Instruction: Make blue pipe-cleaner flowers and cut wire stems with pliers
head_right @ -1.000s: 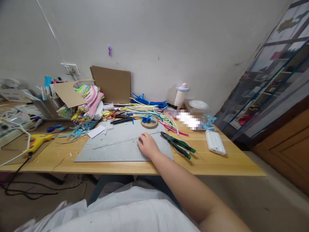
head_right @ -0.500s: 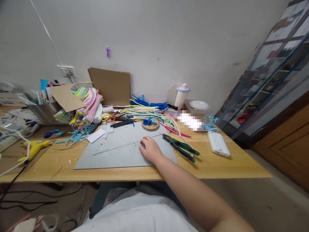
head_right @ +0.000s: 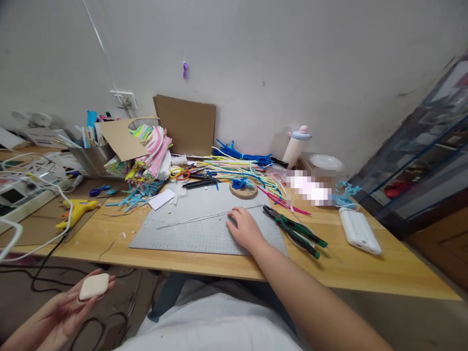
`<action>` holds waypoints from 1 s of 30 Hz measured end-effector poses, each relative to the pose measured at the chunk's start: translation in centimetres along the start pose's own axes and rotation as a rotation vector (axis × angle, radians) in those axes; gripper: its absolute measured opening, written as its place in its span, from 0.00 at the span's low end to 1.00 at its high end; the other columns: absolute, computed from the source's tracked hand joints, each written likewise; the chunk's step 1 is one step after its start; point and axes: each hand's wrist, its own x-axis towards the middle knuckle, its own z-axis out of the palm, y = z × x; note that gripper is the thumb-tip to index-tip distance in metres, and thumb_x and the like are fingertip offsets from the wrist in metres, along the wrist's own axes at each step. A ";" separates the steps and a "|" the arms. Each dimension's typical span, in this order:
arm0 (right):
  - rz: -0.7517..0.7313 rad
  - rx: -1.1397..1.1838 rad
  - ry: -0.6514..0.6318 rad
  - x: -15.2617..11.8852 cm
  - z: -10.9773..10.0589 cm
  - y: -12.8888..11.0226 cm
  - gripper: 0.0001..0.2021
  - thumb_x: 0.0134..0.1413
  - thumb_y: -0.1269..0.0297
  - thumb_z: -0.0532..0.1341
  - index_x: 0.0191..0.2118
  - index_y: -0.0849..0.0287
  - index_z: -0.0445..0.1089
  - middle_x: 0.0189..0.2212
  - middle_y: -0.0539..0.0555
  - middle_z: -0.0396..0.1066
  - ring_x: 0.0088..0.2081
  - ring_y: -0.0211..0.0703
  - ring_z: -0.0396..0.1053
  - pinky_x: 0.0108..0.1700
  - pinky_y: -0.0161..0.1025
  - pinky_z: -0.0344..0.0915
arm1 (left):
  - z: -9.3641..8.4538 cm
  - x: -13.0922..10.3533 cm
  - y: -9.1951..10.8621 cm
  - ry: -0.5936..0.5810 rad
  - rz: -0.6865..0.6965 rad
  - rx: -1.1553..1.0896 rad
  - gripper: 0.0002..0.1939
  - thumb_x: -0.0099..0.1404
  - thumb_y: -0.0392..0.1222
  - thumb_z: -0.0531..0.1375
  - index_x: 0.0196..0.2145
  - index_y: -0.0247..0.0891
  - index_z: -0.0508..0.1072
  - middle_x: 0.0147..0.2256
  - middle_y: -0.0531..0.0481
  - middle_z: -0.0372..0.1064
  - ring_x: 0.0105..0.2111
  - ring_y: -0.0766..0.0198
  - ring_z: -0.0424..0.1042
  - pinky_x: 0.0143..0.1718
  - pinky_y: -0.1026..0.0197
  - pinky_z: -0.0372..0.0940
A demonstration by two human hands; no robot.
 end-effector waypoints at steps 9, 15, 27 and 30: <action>0.001 0.007 -0.009 0.1 -0.1 -0.2 0.10 0.54 0.65 0.56 0.42 0.57 0.68 0.46 0.58 0.65 0.50 0.47 0.62 0.54 0.45 0.58 | 2.0 -0.7 0.6 0.009 0.040 -0.036 0.32 0.55 0.23 0.51 0.58 0.31 0.60 0.39 0.33 0.75 0.34 0.51 0.77 0.28 0.61 0.73; 0.016 0.018 -0.022 0.0 -0.2 -0.4 0.10 0.53 0.66 0.56 0.42 0.58 0.68 0.47 0.58 0.65 0.51 0.48 0.61 0.55 0.46 0.57 | 4.6 -1.4 2.2 0.053 0.125 -0.073 0.26 0.61 0.27 0.47 0.57 0.31 0.61 0.36 0.36 0.75 0.27 0.59 0.77 0.23 0.66 0.72; 0.056 0.034 -0.059 0.2 -0.5 -0.5 0.10 0.52 0.66 0.57 0.42 0.54 0.67 0.49 0.58 0.64 0.52 0.49 0.61 0.54 0.48 0.59 | 6.8 1.7 4.8 -0.023 0.335 0.123 0.16 0.60 0.28 0.50 0.42 0.34 0.73 0.38 0.42 0.74 0.27 0.62 0.73 0.22 0.62 0.72; 0.068 0.043 -0.069 0.3 -0.6 -0.6 0.10 0.52 0.66 0.56 0.42 0.54 0.67 0.50 0.58 0.64 0.52 0.49 0.61 0.54 0.48 0.59 | 8.3 1.5 5.2 0.008 0.310 0.078 0.11 0.60 0.30 0.51 0.35 0.35 0.73 0.29 0.46 0.72 0.17 0.67 0.62 0.14 0.64 0.64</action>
